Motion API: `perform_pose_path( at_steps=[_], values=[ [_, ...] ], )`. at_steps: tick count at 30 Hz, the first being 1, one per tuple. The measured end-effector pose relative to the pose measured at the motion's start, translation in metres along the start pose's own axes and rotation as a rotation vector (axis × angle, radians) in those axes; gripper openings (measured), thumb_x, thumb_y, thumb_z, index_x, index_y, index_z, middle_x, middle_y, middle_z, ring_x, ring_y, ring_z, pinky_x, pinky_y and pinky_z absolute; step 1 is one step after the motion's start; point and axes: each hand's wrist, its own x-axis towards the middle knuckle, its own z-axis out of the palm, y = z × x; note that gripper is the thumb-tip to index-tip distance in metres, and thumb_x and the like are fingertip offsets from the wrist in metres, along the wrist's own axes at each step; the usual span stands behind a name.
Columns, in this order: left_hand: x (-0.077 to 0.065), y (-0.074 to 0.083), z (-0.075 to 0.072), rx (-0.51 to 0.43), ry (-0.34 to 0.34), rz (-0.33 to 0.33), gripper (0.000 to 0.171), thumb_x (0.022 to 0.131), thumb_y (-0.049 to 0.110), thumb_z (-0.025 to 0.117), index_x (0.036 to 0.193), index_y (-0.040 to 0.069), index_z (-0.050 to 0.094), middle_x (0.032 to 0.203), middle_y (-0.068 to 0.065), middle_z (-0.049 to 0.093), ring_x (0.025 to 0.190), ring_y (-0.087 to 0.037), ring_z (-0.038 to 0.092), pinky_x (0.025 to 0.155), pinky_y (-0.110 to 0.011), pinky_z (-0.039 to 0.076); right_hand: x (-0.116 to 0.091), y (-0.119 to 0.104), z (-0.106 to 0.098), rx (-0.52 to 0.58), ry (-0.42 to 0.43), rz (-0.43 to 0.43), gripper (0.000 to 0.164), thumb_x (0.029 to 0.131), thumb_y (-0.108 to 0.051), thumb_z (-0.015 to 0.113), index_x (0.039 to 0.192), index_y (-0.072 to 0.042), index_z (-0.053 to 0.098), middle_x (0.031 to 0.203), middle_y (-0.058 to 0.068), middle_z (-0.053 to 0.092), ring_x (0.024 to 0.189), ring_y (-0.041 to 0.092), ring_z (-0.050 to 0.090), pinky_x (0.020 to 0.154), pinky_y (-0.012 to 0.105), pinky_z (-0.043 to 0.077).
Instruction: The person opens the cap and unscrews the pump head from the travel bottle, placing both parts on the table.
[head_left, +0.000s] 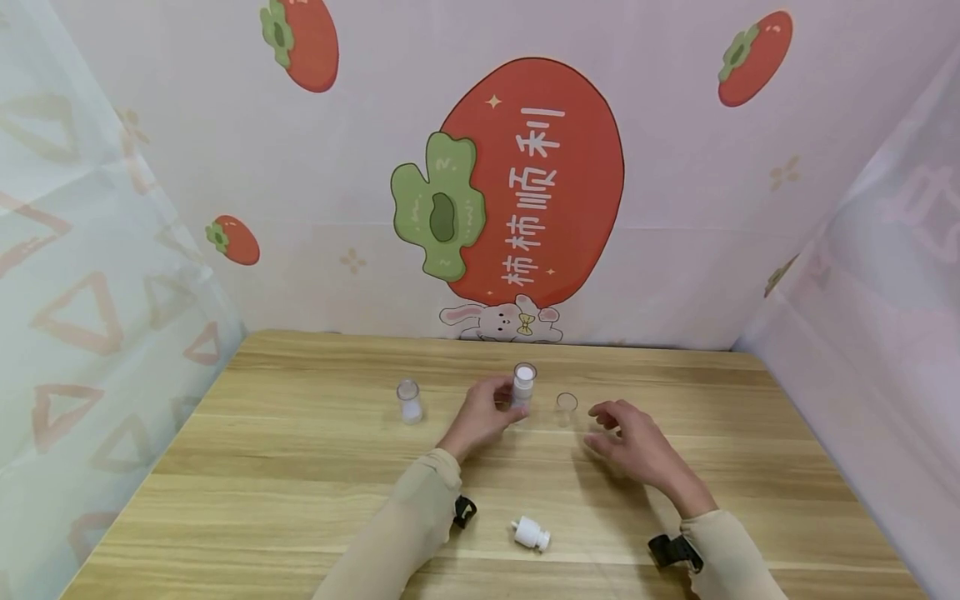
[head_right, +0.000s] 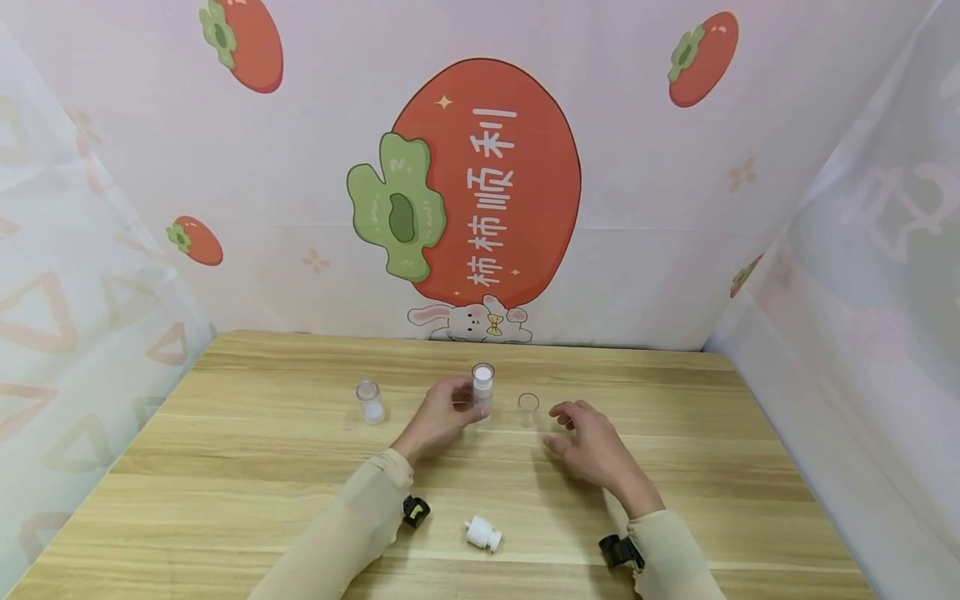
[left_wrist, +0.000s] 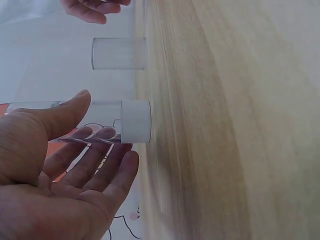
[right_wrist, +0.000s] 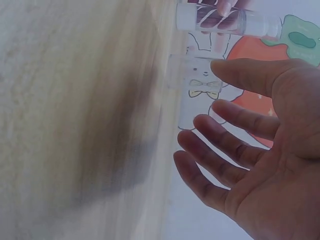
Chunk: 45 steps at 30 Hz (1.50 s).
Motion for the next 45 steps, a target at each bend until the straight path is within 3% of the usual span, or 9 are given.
perform_pose_path(
  at_steps=[9, 19, 33, 39, 45],
  values=[
    [-0.005, 0.001, -0.004, 0.017, 0.011, -0.008, 0.033, 0.091, 0.011, 0.077, 0.122, 0.002, 0.067, 0.116, -0.011, 0.068, 0.106, -0.025, 0.065, 0.095, -0.042, 0.053, 0.001, -0.006, 0.001, 0.039, 0.026, -0.037, 0.034, 0.090, -0.013, 0.078, 0.118, 0.002, 0.066, 0.102, 0.013, 0.065, 0.094, 0.027, 0.064, 0.077, 0.042, 0.057],
    [-0.018, 0.006, -0.016, 0.098, 0.017, 0.017, 0.039, 0.092, 0.013, 0.077, 0.128, 0.004, 0.066, 0.114, -0.009, 0.069, 0.102, -0.023, 0.065, 0.092, -0.041, 0.054, 0.002, -0.016, 0.002, 0.211, 0.006, -0.025, 0.034, 0.091, -0.013, 0.078, 0.119, 0.001, 0.066, 0.104, 0.015, 0.067, 0.090, 0.020, 0.066, 0.076, 0.031, 0.057],
    [-0.034, 0.016, -0.028, 0.295, 0.078, 0.129, 0.034, 0.088, 0.017, 0.081, 0.118, 0.006, 0.071, 0.111, -0.007, 0.069, 0.104, -0.024, 0.063, 0.092, -0.045, 0.052, 0.011, -0.024, 0.006, 0.340, -0.088, -0.006, 0.038, 0.092, -0.023, 0.078, 0.123, -0.006, 0.065, 0.113, 0.017, 0.067, 0.097, 0.021, 0.066, 0.082, 0.038, 0.057],
    [-0.043, 0.021, -0.033, 0.360, 0.095, 0.156, 0.035, 0.087, 0.018, 0.082, 0.118, 0.006, 0.070, 0.114, -0.007, 0.067, 0.107, -0.025, 0.062, 0.096, -0.045, 0.049, 0.016, -0.028, 0.008, 0.366, -0.115, -0.019, 0.045, 0.090, -0.023, 0.080, 0.126, -0.003, 0.063, 0.115, 0.019, 0.066, 0.099, 0.022, 0.066, 0.085, 0.041, 0.056],
    [-0.051, 0.025, -0.038, 0.437, 0.116, 0.192, 0.034, 0.086, 0.020, 0.083, 0.115, 0.009, 0.070, 0.113, -0.006, 0.065, 0.101, -0.023, 0.061, 0.089, -0.042, 0.051, 0.021, -0.036, 0.009, 0.369, -0.130, -0.026, 0.050, 0.088, -0.026, 0.082, 0.126, -0.001, 0.062, 0.114, 0.019, 0.066, 0.099, 0.023, 0.066, 0.086, 0.043, 0.056]
  ],
)
